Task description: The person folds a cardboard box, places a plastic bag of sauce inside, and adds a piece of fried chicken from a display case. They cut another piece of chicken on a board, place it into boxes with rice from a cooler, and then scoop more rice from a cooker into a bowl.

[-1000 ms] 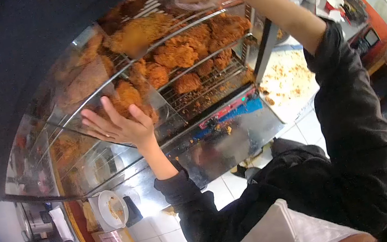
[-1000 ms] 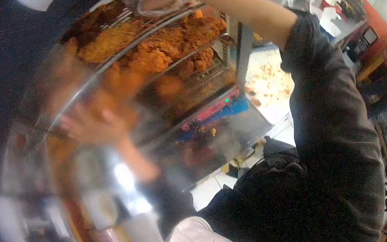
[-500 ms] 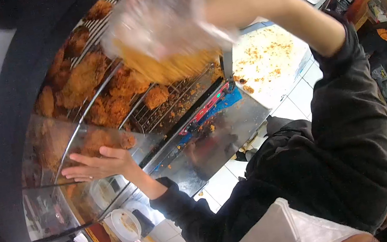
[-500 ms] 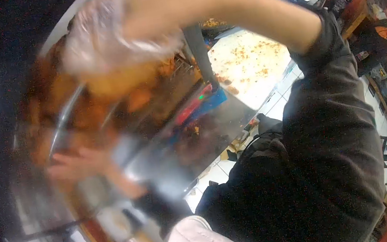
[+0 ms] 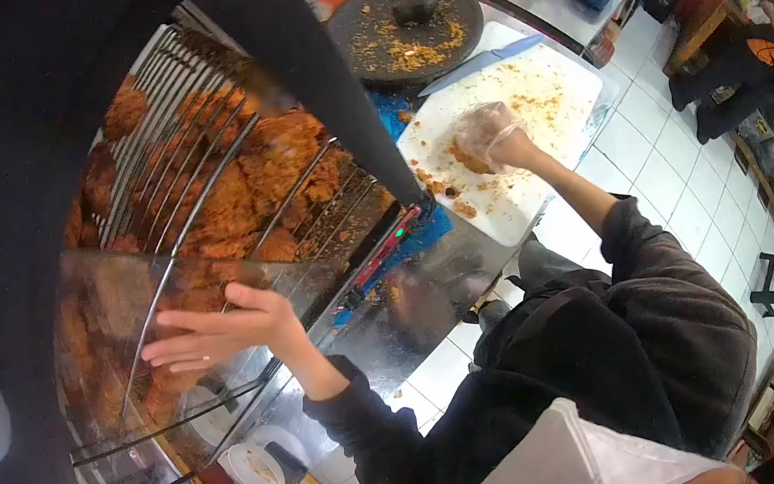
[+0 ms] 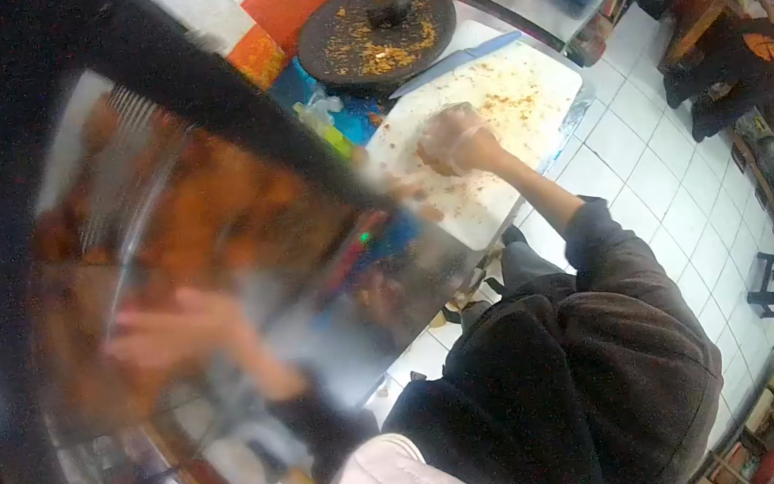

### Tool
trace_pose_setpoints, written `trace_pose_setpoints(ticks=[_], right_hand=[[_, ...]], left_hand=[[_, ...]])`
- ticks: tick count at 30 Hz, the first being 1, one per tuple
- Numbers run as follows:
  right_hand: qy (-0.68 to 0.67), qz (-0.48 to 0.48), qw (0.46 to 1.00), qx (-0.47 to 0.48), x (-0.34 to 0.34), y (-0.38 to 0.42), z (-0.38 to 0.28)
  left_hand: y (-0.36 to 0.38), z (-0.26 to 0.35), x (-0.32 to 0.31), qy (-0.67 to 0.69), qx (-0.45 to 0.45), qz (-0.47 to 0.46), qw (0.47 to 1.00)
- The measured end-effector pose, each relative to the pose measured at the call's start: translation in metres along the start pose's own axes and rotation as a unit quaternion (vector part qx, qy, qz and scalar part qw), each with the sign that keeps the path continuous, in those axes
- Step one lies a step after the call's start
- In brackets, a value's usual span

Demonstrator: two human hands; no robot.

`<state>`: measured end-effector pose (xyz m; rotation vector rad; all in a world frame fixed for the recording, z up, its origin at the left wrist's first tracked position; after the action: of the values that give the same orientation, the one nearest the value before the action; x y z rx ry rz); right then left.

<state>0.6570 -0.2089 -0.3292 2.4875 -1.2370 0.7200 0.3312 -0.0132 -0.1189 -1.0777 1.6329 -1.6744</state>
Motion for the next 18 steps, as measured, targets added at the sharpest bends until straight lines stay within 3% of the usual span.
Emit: trace_pose_setpoints(ticks=[1, 2, 4, 5, 6, 7, 8, 9, 10, 11, 12, 13, 14, 15, 18], right_hand=[[0.241, 0.052, 0.969, 0.026, 0.006, 0.01, -0.022], [0.24, 0.05, 0.969, 0.024, 0.015, 0.018, -0.025], [0.443, 0.07, 0.89, 0.088, 0.03, 0.023, -0.035], [0.447, 0.061, 0.888, 0.091, 0.038, 0.014, -0.02], [0.308, 0.195, 0.919, 0.152, 0.068, 0.007, -0.008], [0.154, 0.318, 0.913, 0.204, 0.101, 0.003, 0.009], [0.155, 0.305, 0.917, 0.204, 0.113, -0.017, 0.025], [0.224, 0.283, 0.911, 0.201, 0.12, -0.042, 0.038], [0.292, 0.259, 0.898, 0.204, 0.124, -0.071, 0.05], [0.288, 0.242, 0.901, 0.214, 0.127, -0.098, 0.067], [0.38, 0.161, 0.87, 0.272, 0.11, -0.126, 0.084], [0.464, 0.079, 0.818, 0.33, 0.09, -0.15, 0.106], [0.445, 0.063, 0.803, 0.392, 0.082, -0.162, 0.127], [0.435, 0.043, 0.804, 0.403, 0.077, -0.17, 0.134], [0.483, -0.059, 0.789, 0.375, 0.06, -0.197, 0.144]], left_hand=[[0.0, 0.013, -0.002, 0.006, 0.005, -0.004, 1.0], [0.001, 0.025, -0.003, 0.036, -0.002, 0.004, 0.999], [0.0, 0.051, 0.004, 0.113, 0.0, -0.003, 0.994], [0.003, 0.066, 0.01, 0.189, 0.003, -0.009, 0.982], [0.019, 0.083, 0.019, 0.23, -0.01, -0.028, 0.973], [0.049, 0.106, 0.026, 0.225, -0.005, -0.043, 0.973], [0.123, 0.125, 0.027, 0.062, -0.108, -0.103, 0.987], [0.075, 0.183, 0.043, 0.382, -0.1, -0.065, 0.916], [0.081, 0.228, 0.03, 0.4, -0.145, -0.276, 0.862], [0.1, 0.262, 0.019, 0.355, -0.11, -0.336, 0.865], [0.138, 0.287, -0.006, 0.363, -0.039, -0.408, 0.837], [0.161, 0.309, -0.021, 0.346, -0.021, -0.415, 0.841], [0.19, 0.32, -0.04, 0.314, 0.068, -0.48, 0.817], [0.217, 0.324, -0.05, 0.278, 0.154, -0.537, 0.781], [0.26, 0.332, -0.062, 0.246, 0.201, -0.584, 0.747]])
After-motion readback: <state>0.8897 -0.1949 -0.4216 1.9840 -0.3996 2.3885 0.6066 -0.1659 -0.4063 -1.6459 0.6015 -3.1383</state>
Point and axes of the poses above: each hand's wrist, its own y-axis away from the middle knuckle, its own x-axis out of the back of the hand, z = x × y, the point moved 7 cm from there along -y, towards the middle knuckle, and after that the axes turned 2 degrees about -z, right-handed, at the moved point
